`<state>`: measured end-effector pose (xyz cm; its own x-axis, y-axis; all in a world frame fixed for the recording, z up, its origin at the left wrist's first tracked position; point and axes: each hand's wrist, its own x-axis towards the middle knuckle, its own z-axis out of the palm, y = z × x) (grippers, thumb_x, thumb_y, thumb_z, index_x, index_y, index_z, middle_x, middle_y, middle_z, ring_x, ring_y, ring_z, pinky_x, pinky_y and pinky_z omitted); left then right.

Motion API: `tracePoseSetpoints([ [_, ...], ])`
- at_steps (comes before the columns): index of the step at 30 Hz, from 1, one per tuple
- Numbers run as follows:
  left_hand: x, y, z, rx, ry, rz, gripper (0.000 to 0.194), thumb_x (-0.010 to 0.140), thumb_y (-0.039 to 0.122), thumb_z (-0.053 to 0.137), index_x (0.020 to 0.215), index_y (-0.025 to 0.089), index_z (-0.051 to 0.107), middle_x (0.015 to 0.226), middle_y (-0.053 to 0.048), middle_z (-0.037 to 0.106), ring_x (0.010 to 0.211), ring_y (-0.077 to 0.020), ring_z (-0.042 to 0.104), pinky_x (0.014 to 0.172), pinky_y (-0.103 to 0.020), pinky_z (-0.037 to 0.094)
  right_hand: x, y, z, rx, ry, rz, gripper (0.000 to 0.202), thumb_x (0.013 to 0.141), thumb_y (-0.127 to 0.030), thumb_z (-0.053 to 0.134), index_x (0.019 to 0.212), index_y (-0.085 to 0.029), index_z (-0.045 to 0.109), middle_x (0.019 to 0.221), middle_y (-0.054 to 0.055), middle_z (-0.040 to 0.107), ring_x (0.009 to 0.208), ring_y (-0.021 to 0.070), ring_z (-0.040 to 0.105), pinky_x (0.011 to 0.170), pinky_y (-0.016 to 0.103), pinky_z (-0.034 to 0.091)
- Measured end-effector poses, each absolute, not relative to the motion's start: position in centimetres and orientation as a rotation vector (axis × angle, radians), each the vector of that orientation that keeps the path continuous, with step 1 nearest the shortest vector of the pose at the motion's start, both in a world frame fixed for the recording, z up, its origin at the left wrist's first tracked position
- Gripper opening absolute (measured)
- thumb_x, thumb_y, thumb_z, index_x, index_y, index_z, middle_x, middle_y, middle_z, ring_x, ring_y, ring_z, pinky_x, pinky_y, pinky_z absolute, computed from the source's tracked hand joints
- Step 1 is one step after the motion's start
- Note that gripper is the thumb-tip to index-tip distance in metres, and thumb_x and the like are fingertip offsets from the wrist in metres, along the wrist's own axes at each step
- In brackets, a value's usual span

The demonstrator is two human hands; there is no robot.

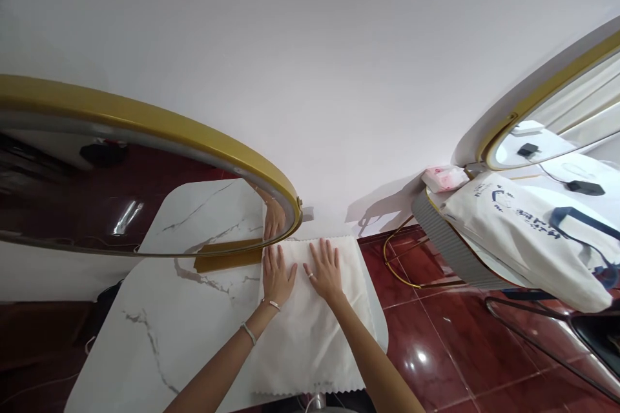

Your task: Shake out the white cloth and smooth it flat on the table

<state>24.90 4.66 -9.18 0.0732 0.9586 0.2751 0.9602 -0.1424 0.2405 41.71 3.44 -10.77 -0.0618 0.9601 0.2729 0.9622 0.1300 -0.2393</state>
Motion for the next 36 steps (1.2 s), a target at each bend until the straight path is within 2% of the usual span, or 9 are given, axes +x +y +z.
tracePoseSetpoints([
  [3,26.0,5.9,-8.7,-2.216,-2.112,-0.523,0.068,0.088,0.046,0.048,0.139,0.001,0.041,0.143,-0.029,0.039,0.137,-0.0417,0.031,0.109,-0.058,0.029,40.9,6.4,-10.6,-1.875,-2.149,0.021,0.057,0.095,-0.045,0.039,0.148,-0.025,0.032,0.156,0.01,0.025,0.145,0.0301,0.017,0.115,0.054,0.013],
  [7,26.8,8.7,-8.4,-2.161,-2.187,-0.428,0.057,0.089,0.05,0.046,0.12,0.004,0.06,0.121,-0.028,0.059,0.121,-0.0424,0.048,0.101,-0.061,0.034,41.2,10.0,-10.2,-1.858,-2.212,0.085,0.06,0.096,-0.049,0.035,0.149,-0.022,0.031,0.156,0.009,0.026,0.145,0.0276,0.016,0.116,0.051,0.009],
  [15,27.4,13.5,-8.9,-2.265,-2.12,-0.488,0.048,0.093,0.041,0.04,0.12,0.009,0.062,0.119,-0.02,0.064,0.114,-0.034,0.056,0.097,-0.047,0.043,41.7,14.2,-9.4,-1.877,-2.213,0.137,0.057,0.095,-0.051,0.036,0.139,-0.017,0.049,0.145,0.012,0.045,0.141,0.0304,0.026,0.116,0.052,0.009],
  [18,27.4,12.7,-8.7,-2.312,-2.081,-0.493,0.045,0.093,0.035,0.04,0.125,0.011,0.06,0.128,-0.018,0.061,0.123,-0.0331,0.051,0.104,-0.048,0.038,41.7,14.0,-9.3,-1.879,-2.207,0.141,0.058,0.095,-0.049,0.036,0.143,-0.016,0.043,0.149,0.012,0.039,0.142,0.0295,0.024,0.117,0.051,0.011],
  [22,26.2,7.7,-8.7,-2.391,-1.96,-0.519,0.047,0.096,0.033,0.039,0.14,0.021,0.045,0.147,-0.01,0.044,0.14,-0.0287,0.032,0.116,-0.051,0.023,42.9,9.3,-9.7,-1.825,-2.168,0.09,0.057,0.098,-0.039,0.033,0.148,-0.012,0.031,0.153,0.012,0.032,0.144,0.0255,0.021,0.117,0.047,0.016],
  [26,25.3,1.7,-8.8,-2.411,-1.968,-0.51,0.055,0.097,0.031,0.037,0.15,0.023,0.025,0.158,-0.009,0.024,0.146,-0.0271,0.017,0.117,-0.053,0.017,45.1,1.9,-10.3,-1.744,-2.133,0.047,0.059,0.098,-0.039,0.035,0.153,-0.021,0.019,0.155,0.008,0.028,0.144,0.0245,0.021,0.116,0.047,0.022],
  [29,26.5,1.0,-8.6,-2.524,-1.933,-0.534,0.06,0.096,0.031,0.039,0.152,0.023,0.02,0.161,-0.01,0.011,0.147,-0.0297,0.011,0.117,-0.055,0.018,46.3,-0.5,-10.3,-1.796,-2.103,0.05,0.065,0.098,-0.042,0.036,0.154,-0.025,0.009,0.157,0.007,0.021,0.144,0.0266,0.021,0.115,0.048,0.024],
  [31,28.1,2.8,-8.4,-2.651,-1.863,-0.546,0.058,0.095,0.033,0.041,0.15,0.026,0.025,0.161,-0.008,0.01,0.147,-0.0306,0.013,0.116,-0.054,0.022,46.8,0.4,-10.3,-1.846,-2.068,0.014,0.064,0.099,-0.041,0.034,0.154,-0.025,0.007,0.157,0.008,0.021,0.145,0.0269,0.02,0.115,0.049,0.022],
  [36,31.3,9.9,-8.4,-2.705,-1.859,-0.521,0.054,0.092,0.04,0.046,0.144,0.027,0.04,0.155,-0.007,0.031,0.142,-0.0324,0.027,0.113,-0.054,0.029,47.3,6.4,-10.6,-1.92,-2.064,-0.078,0.058,0.099,-0.039,0.032,0.153,-0.024,0.017,0.156,0.007,0.026,0.145,0.0249,0.02,0.116,0.048,0.015],
])
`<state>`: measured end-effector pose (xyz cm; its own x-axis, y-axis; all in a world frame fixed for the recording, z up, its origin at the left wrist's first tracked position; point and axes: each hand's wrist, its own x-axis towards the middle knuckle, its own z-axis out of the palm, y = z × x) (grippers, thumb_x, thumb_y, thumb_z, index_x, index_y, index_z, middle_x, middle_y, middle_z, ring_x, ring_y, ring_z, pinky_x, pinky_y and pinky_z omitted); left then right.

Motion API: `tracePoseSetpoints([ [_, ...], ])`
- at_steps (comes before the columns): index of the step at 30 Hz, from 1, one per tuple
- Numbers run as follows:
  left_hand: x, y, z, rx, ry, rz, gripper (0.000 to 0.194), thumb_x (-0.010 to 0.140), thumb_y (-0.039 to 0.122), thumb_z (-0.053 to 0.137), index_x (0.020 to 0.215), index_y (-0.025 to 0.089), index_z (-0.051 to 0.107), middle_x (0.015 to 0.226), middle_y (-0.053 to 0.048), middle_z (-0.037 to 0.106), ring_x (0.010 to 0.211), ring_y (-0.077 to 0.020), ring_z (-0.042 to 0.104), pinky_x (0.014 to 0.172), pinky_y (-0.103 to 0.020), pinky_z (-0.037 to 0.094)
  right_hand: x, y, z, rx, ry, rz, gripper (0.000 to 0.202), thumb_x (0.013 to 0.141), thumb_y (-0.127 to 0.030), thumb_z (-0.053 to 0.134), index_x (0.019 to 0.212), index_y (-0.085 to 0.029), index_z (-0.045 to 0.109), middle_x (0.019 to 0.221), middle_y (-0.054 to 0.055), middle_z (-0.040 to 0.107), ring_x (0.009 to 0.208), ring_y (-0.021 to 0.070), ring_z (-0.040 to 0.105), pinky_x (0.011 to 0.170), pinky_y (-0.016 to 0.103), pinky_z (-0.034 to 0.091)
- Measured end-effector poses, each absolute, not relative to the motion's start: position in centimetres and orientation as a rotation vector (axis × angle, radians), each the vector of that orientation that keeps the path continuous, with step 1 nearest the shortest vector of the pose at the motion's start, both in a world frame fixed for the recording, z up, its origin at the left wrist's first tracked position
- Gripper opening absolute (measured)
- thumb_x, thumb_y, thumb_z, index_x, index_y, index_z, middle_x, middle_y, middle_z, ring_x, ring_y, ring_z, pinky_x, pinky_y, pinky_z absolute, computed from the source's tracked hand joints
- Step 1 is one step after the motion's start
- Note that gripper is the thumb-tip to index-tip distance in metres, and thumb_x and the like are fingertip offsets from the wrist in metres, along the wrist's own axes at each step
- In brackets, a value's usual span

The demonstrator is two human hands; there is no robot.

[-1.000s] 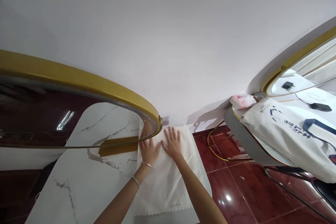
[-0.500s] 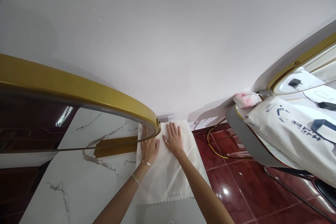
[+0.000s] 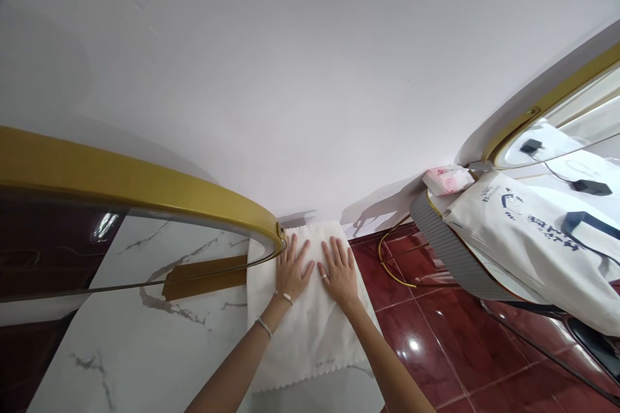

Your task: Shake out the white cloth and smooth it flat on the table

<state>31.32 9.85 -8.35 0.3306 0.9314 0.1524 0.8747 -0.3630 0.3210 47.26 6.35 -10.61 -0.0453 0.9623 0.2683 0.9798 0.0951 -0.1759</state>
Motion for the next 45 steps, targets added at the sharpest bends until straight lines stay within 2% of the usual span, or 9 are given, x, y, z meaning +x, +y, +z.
tracePoseSetpoints([
  [4,32.0,13.7,-8.4,2.383,1.639,0.421,0.054,0.092,0.04,0.047,0.143,0.024,0.042,0.153,-0.007,0.035,0.142,-0.0317,0.028,0.115,-0.053,0.027,47.7,10.3,-10.7,-1.971,-2.032,-0.037,0.058,0.098,-0.043,0.03,0.15,-0.017,0.027,0.152,0.009,0.035,0.141,0.0261,0.027,0.115,0.046,0.018],
  [8,32.1,14.3,-8.5,2.367,1.639,0.45,0.053,0.093,0.037,0.045,0.143,0.022,0.042,0.151,-0.007,0.04,0.142,-0.0278,0.03,0.114,-0.047,0.031,48.2,12.3,-10.5,-1.991,-2.032,0.033,0.061,0.098,-0.045,0.029,0.15,-0.015,0.027,0.144,0.011,0.046,0.134,0.027,0.038,0.112,0.044,0.024],
  [14,29.1,6.3,-8.6,2.402,1.825,0.462,0.051,0.095,0.034,0.041,0.145,0.027,0.037,0.156,-0.008,0.029,0.142,-0.0275,0.029,0.115,-0.051,0.027,48.7,8.2,-10.2,-1.916,-2.079,-0.028,0.064,0.099,-0.04,0.029,0.154,-0.014,0.008,0.155,0.011,0.028,0.144,0.0253,0.021,0.116,0.044,0.019],
  [17,26.6,-0.3,-8.5,2.44,1.846,0.396,0.057,0.094,0.034,0.041,0.149,0.03,0.028,0.158,-0.006,0.024,0.144,-0.0261,0.025,0.116,-0.051,0.023,48.4,2.6,-9.9,-1.824,-2.159,-0.036,0.068,0.099,-0.039,0.032,0.154,-0.017,-0.001,0.157,0.01,0.022,0.145,0.024,0.019,0.116,0.044,0.02],
  [24,25.0,-9.9,-9.8,2.565,1.839,0.355,0.069,0.087,0.031,0.047,0.151,0.029,0.023,0.155,-0.009,0.03,0.143,-0.0294,0.027,0.116,-0.053,0.018,48.0,-7.7,-9.6,-1.856,-2.21,-0.046,0.072,0.095,-0.044,0.04,0.154,-0.018,0.009,0.156,0.01,0.023,0.144,0.0252,0.023,0.115,0.043,0.022],
  [32,27.1,-1.0,-9.4,2.528,1.812,0.457,0.058,0.093,0.035,0.044,0.148,0.029,0.03,0.157,-0.008,0.025,0.144,-0.0282,0.026,0.116,-0.053,0.019,50.0,1.3,-10.7,-1.823,-2.16,-0.082,0.068,0.097,-0.043,0.035,0.154,-0.021,0.004,0.157,0.007,0.02,0.145,0.0234,0.02,0.116,0.045,0.023],
  [37,28.8,4.6,-9.6,2.469,1.808,0.438,0.056,0.092,0.037,0.047,0.146,0.029,0.035,0.157,-0.008,0.024,0.145,-0.0289,0.022,0.117,-0.054,0.018,51.6,7.0,-11.4,-1.82,-2.143,-0.037,0.064,0.099,-0.045,0.031,0.153,-0.017,0.014,0.157,0.009,0.021,0.146,0.0235,0.014,0.114,0.042,0.028],
  [40,29.1,4.3,-9.6,2.468,1.819,0.441,0.056,0.092,0.037,0.045,0.147,0.028,0.034,0.158,-0.009,0.024,0.146,-0.0274,0.02,0.117,-0.054,0.018,51.8,6.7,-11.5,-1.814,-2.134,-0.042,0.062,0.099,-0.043,0.03,0.153,-0.014,0.016,0.157,0.011,0.021,0.146,0.0241,0.012,0.114,0.042,0.028],
  [45,28.9,-0.2,-9.3,2.5,1.826,0.447,0.06,0.093,0.038,0.044,0.149,0.027,0.027,0.158,-0.011,0.022,0.145,-0.0269,0.021,0.115,-0.054,0.019,51.4,0.8,-11.0,-1.793,-2.175,-0.1,0.065,0.099,-0.044,0.032,0.154,-0.017,0.009,0.158,0.01,0.019,0.146,0.0254,0.014,0.113,0.043,0.029],
])
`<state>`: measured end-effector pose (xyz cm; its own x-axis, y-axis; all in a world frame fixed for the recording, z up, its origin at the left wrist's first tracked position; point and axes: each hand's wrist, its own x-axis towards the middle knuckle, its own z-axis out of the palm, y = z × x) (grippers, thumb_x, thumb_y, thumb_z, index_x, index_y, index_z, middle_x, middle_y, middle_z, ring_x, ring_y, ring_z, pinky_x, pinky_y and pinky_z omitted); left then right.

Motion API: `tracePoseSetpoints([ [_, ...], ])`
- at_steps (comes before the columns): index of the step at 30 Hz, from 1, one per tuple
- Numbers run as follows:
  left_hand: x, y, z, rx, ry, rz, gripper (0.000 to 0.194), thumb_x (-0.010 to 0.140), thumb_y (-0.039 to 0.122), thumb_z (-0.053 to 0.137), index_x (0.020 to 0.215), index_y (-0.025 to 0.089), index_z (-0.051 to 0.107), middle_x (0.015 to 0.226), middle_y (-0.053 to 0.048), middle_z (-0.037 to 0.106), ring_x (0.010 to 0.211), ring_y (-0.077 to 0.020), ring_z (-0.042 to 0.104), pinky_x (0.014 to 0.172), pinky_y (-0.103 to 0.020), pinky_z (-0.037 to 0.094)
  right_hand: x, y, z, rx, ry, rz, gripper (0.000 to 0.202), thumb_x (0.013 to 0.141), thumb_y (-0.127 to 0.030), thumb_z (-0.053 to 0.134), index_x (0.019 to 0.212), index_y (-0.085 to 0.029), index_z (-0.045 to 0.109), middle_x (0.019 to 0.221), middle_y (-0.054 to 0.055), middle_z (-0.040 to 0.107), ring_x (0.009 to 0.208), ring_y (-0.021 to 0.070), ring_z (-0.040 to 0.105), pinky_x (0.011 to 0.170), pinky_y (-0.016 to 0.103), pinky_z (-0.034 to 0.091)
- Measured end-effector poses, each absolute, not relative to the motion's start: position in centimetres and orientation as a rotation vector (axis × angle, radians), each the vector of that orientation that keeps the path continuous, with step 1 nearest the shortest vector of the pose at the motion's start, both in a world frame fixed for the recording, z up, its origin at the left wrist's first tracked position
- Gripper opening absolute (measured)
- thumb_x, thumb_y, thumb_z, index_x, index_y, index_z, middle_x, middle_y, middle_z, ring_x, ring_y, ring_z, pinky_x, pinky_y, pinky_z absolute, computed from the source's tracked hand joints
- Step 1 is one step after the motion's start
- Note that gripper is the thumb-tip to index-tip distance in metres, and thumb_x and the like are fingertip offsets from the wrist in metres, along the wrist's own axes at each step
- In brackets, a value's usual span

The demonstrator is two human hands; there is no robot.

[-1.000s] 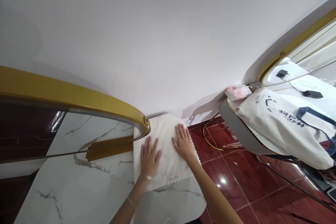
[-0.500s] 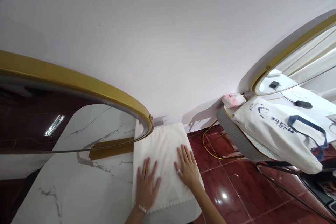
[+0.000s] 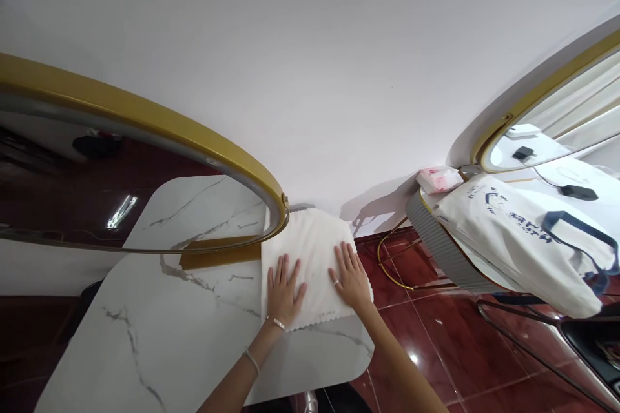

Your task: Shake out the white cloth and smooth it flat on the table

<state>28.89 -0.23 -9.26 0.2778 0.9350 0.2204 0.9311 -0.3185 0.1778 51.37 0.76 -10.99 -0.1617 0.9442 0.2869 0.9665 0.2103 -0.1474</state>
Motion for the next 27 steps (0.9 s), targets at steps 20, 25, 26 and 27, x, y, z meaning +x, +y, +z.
tracePoseSetpoints([
  [20,25.1,-3.3,-8.2,2.4,1.936,0.593,0.068,0.093,0.029,0.043,0.153,0.025,0.011,0.161,-0.008,0.006,0.147,-0.0302,0.012,0.116,-0.05,0.025,47.6,-9.8,-10.7,-1.593,-2.203,-0.133,0.073,0.092,-0.055,0.044,0.153,-0.026,0.016,0.16,0.009,0.009,0.143,0.0334,0.022,0.107,0.049,0.035],
  [25,23.7,3.8,-9.5,2.3,2.034,0.636,0.071,0.091,0.033,0.047,0.152,0.015,0.016,0.159,-0.014,0.016,0.146,-0.0319,0.016,0.116,-0.05,0.028,46.7,-8.6,-9.8,-1.564,-2.332,-0.072,0.069,0.095,-0.048,0.041,0.154,-0.025,0.013,0.159,0.012,0.011,0.143,0.0329,0.021,0.109,0.051,0.031],
  [26,23.2,4.2,-9.9,2.31,2.014,0.626,0.069,0.091,0.034,0.046,0.151,0.015,0.019,0.158,-0.014,0.019,0.146,-0.031,0.017,0.116,-0.05,0.027,46.6,-8.6,-9.8,-1.567,-2.349,-0.074,0.069,0.095,-0.047,0.041,0.154,-0.024,0.012,0.159,0.012,0.012,0.144,0.0328,0.021,0.11,0.052,0.03],
  [27,22.7,4.4,-10.1,2.32,1.996,0.62,0.066,0.092,0.034,0.045,0.151,0.015,0.021,0.158,-0.013,0.022,0.146,-0.03,0.018,0.117,-0.049,0.026,46.5,-8.7,-9.8,-1.573,-2.363,-0.073,0.069,0.095,-0.047,0.041,0.154,-0.024,0.012,0.159,0.012,0.013,0.144,0.0328,0.02,0.11,0.052,0.029],
])
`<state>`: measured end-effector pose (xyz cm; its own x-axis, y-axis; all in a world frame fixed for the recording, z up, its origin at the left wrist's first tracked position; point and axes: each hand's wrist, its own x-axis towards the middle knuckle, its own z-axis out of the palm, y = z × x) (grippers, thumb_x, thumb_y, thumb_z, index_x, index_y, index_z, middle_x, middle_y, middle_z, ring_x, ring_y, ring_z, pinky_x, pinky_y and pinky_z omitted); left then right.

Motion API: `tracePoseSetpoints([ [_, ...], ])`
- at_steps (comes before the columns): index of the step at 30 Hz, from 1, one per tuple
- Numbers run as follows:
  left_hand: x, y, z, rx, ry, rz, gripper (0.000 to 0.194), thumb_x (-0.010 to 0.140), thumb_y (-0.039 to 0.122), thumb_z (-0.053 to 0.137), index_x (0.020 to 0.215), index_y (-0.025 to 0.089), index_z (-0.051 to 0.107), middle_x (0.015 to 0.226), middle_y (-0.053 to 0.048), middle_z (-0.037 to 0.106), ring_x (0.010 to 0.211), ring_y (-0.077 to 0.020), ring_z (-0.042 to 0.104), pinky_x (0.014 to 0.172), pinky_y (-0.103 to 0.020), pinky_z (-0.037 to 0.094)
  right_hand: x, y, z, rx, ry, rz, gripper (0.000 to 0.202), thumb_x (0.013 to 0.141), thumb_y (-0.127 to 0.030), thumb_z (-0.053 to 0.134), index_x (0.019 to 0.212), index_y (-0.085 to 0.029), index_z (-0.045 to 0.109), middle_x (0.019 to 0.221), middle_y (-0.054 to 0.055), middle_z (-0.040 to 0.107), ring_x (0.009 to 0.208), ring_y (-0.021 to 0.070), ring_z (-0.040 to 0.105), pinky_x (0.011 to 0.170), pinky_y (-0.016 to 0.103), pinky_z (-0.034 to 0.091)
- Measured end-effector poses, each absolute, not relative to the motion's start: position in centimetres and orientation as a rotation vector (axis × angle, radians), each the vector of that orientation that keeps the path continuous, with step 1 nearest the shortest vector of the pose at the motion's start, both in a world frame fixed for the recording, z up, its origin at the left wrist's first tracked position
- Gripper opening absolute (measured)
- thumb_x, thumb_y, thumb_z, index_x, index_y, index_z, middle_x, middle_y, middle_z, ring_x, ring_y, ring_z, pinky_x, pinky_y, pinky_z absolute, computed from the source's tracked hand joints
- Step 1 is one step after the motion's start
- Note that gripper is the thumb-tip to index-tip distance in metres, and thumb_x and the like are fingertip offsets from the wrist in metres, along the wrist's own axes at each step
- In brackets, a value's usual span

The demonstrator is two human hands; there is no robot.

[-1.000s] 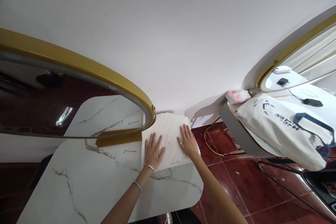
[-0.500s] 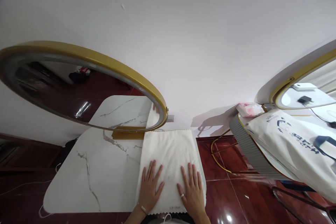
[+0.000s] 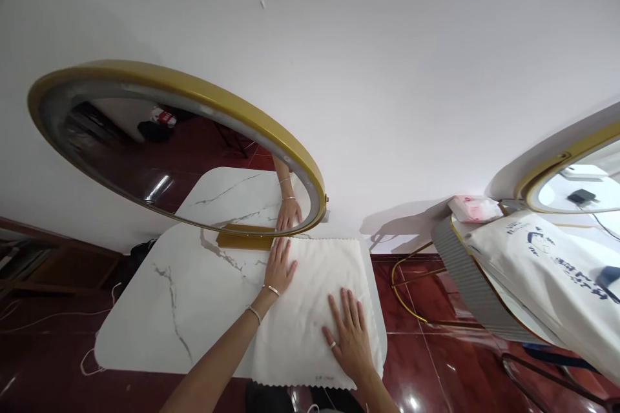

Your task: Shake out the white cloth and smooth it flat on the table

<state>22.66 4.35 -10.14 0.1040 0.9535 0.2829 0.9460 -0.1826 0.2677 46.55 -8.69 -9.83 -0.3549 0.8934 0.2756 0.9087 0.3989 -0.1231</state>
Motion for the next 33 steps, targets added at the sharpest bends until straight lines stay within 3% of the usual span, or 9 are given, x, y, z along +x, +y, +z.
tracePoseSetpoints([
  [16,8.7,2.4,-10.8,2.338,2.147,0.605,0.064,0.095,0.04,0.036,0.151,0.015,0.02,0.157,-0.015,0.022,0.146,-0.0305,0.017,0.116,-0.054,0.021,34.5,-9.4,-9.5,-1.516,-2.413,-0.05,0.069,0.095,-0.043,0.043,0.153,-0.022,0.013,0.159,0.013,0.012,0.145,0.0321,0.017,0.112,0.05,0.025],
  [20,9.2,2.7,-10.2,2.46,2.02,0.549,0.062,0.093,0.02,0.033,0.152,0.012,0.014,0.156,-0.018,0.025,0.146,-0.0305,0.018,0.115,-0.059,0.02,32.5,-9.0,-9.5,-1.529,-2.361,-0.044,0.069,0.095,-0.043,0.043,0.153,-0.023,0.012,0.159,0.011,0.012,0.145,0.0315,0.017,0.113,0.049,0.024],
  [23,13.4,3.3,-9.9,2.623,1.741,0.466,0.064,0.089,0.012,0.035,0.15,0.022,0.023,0.154,-0.006,0.033,0.145,-0.019,0.023,0.118,-0.045,0.024,32.5,-9.3,-9.7,-1.548,-2.351,-0.025,0.068,0.095,-0.043,0.044,0.153,-0.025,0.014,0.159,0.01,0.012,0.145,0.0303,0.018,0.113,0.048,0.024],
  [25,16.9,3.8,-9.9,2.671,1.617,0.431,0.061,0.09,0.02,0.04,0.149,0.022,0.027,0.155,-0.005,0.031,0.145,-0.0197,0.022,0.117,-0.044,0.025,33.0,-9.7,-9.8,-1.589,-2.342,-0.014,0.068,0.095,-0.044,0.043,0.153,-0.026,0.014,0.159,0.01,0.012,0.145,0.0299,0.019,0.113,0.048,0.025],
  [29,21.5,4.2,-9.9,2.672,1.535,0.41,0.067,0.092,0.043,0.042,0.15,0.015,0.024,0.158,-0.012,0.023,0.147,-0.0282,0.015,0.116,-0.055,0.021,34.4,-10.6,-9.7,-1.697,-2.296,0.006,0.069,0.095,-0.048,0.042,0.153,-0.026,0.011,0.159,0.01,0.011,0.145,0.0303,0.018,0.111,0.049,0.027],
  [33,21.4,4.0,-9.8,2.67,1.477,0.427,0.067,0.093,0.047,0.039,0.15,0.018,0.021,0.159,-0.01,0.019,0.147,-0.0253,0.013,0.118,-0.05,0.017,35.3,-11.2,-9.2,-1.626,-2.381,0.08,0.073,0.092,-0.056,0.045,0.153,-0.03,0.015,0.16,0.009,0.006,0.145,0.0343,0.016,0.111,0.052,0.026],
])
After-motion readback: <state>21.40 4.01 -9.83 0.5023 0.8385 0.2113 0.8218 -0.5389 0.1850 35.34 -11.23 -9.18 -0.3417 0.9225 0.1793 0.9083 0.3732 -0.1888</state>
